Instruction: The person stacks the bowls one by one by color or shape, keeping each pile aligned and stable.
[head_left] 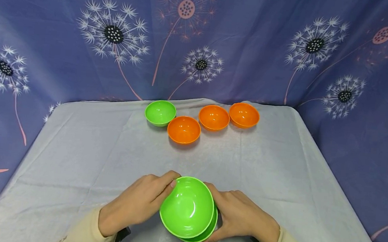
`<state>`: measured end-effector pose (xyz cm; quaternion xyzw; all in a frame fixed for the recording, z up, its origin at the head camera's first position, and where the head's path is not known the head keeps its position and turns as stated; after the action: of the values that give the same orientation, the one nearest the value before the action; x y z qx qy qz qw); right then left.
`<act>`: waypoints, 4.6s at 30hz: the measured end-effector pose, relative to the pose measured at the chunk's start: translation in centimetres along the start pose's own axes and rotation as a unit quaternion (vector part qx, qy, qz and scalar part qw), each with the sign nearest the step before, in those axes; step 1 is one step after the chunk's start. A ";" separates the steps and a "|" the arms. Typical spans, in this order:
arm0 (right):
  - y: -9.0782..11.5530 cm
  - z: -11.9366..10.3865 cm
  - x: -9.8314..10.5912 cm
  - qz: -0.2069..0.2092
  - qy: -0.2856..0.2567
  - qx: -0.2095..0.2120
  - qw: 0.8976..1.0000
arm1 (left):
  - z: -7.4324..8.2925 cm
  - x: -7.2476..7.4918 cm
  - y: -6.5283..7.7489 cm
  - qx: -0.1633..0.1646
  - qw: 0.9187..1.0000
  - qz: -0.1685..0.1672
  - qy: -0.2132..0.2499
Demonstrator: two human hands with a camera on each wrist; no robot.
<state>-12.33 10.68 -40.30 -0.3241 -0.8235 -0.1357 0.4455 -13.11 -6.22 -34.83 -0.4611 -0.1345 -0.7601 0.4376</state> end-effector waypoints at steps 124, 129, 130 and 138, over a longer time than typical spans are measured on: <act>0.1 0.7 0.0 0.009 -0.014 0.006 1.000 | 0.6 -2.6 -0.1 -0.027 0.992 0.027 -0.122; -0.1 0.5 0.6 0.020 -0.016 0.009 1.000 | 0.4 -2.7 -0.1 -0.020 0.993 0.022 -0.110; -0.1 0.4 0.7 0.023 -0.018 0.012 1.000 | 0.3 -2.7 -0.1 -0.016 0.994 0.022 -0.106; 0.0 -0.5 1.2 0.034 -0.009 0.067 0.997 | 0.1 -2.7 0.4 -0.021 0.999 -0.015 -0.045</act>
<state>-12.48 10.98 -39.02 -0.3222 -0.8235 -0.0621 0.4628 -12.26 -4.98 -37.05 -0.5021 -0.1453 -0.7478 0.4095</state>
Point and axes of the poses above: each hand's wrist, its own y-axis away from the middle knuckle, its own x-axis out of the back of the hand, z = x × y, the point moved 8 cm from there along -y, towards the middle knuckle, and after that the axes turned 3 degrees about -y, right-handed, at the moved point
